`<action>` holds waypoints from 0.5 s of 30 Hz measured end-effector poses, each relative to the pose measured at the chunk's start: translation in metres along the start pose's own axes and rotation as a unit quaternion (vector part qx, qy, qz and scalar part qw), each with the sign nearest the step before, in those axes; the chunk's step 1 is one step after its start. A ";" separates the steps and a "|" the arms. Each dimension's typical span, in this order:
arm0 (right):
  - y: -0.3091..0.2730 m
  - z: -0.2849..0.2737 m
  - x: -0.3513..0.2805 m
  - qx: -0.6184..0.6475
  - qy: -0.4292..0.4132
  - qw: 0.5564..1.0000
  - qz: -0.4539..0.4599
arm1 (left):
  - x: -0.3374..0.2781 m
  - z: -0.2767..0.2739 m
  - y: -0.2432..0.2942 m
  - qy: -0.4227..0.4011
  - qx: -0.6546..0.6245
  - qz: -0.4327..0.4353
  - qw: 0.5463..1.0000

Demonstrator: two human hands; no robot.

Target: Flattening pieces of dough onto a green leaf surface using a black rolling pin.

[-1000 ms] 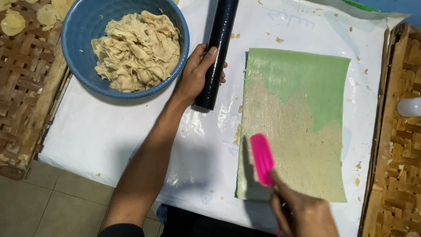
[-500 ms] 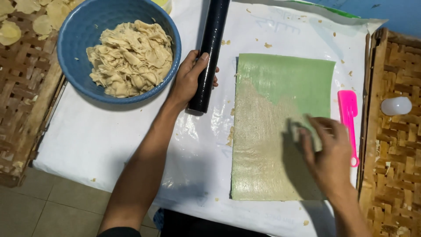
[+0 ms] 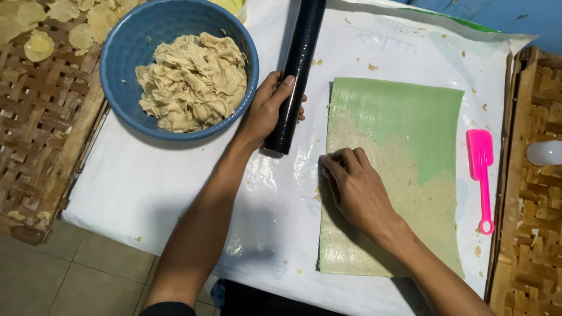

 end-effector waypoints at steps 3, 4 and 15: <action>-0.003 0.002 -0.007 0.027 -0.046 0.999 -0.003 | 0.001 0.001 0.000 0.000 0.001 0.000 1.000; -0.008 -0.002 -0.011 0.028 -0.046 0.999 -0.003 | 0.000 0.000 0.000 0.000 0.001 0.000 1.000; -0.017 0.012 -0.040 0.106 -0.047 0.993 0.020 | -0.002 0.002 0.003 -0.004 0.019 -0.010 1.000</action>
Point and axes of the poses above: each hand's wrist, its own x-axis towards the middle knuckle, its own z-axis out of the palm, y = z × x, the point moved 5 cm from there along x, towards the middle knuckle, and after that the axes turned 3 degrees about -y, right-handed, at the moved point
